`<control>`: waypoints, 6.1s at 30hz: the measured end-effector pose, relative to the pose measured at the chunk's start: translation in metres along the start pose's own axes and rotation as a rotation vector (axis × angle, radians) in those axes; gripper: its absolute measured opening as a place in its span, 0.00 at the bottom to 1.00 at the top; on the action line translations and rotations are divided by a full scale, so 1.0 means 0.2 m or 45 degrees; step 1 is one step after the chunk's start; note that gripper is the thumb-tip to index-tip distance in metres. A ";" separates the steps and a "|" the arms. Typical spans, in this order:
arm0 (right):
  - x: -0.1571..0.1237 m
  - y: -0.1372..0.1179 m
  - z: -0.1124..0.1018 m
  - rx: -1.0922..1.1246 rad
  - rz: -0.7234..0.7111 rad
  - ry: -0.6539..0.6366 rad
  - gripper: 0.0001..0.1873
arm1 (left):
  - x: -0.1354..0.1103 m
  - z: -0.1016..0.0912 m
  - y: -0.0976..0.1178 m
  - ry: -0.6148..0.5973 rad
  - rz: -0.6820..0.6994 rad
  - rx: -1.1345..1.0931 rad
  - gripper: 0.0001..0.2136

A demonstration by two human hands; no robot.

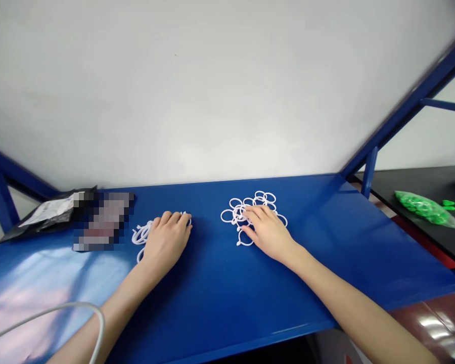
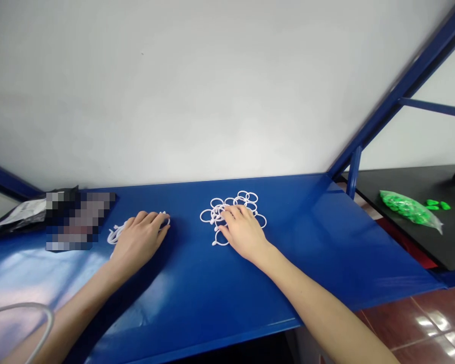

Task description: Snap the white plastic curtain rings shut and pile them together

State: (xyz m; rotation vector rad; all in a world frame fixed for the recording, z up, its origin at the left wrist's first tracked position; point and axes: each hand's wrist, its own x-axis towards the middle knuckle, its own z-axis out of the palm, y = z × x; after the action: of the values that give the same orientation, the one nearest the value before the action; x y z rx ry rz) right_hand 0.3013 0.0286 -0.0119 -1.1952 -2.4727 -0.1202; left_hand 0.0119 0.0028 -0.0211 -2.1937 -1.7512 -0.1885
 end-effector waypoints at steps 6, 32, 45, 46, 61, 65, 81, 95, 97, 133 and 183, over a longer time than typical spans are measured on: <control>0.00 -0.02 0.00 -0.016 -0.020 -0.063 0.20 | 0.00 0.01 0.00 0.008 0.051 -0.062 0.12; -0.03 -0.17 -0.07 0.602 -0.039 0.153 0.21 | -0.08 -0.16 0.16 0.004 0.007 -1.572 0.06; -0.04 -0.24 -0.06 1.031 0.220 0.034 0.06 | -0.11 -0.17 0.24 -0.358 -0.046 -1.890 0.05; -0.04 -0.24 -0.05 1.017 0.204 0.038 0.06 | -0.10 -0.17 0.24 -0.345 -0.064 -1.856 0.06; -0.07 -0.26 -0.07 0.708 -0.097 0.068 0.16 | -0.10 -0.15 0.26 -0.031 0.003 -1.612 0.06; -0.09 -0.28 -0.07 0.624 -0.172 0.122 0.17 | -0.11 -0.17 0.26 0.094 0.139 -1.633 0.04; -0.08 -0.26 -0.06 0.388 -0.344 0.203 0.18 | -0.11 -0.17 0.23 0.286 0.497 -1.249 0.07; 0.01 0.08 -0.05 0.220 0.000 0.098 0.06 | 0.00 0.02 -0.09 -0.085 -0.016 -0.045 0.18; 0.01 0.07 -0.04 0.219 -0.006 0.081 0.07 | 0.00 0.02 -0.08 -0.063 0.023 -0.053 0.17; -0.06 -0.23 -0.05 0.693 -0.268 0.184 0.14 | -0.11 -0.20 0.23 -0.201 0.031 -1.673 0.04; 0.06 0.02 0.04 0.178 0.017 0.159 0.12 | 0.01 -0.04 -0.16 -0.176 -0.038 -0.265 0.17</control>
State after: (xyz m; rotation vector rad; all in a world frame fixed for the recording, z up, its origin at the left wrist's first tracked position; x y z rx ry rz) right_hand 0.2960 0.0425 -0.0141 -1.1106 -2.3237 -0.0173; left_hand -0.0172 0.0076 -0.0074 -2.3774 -1.9169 -0.2413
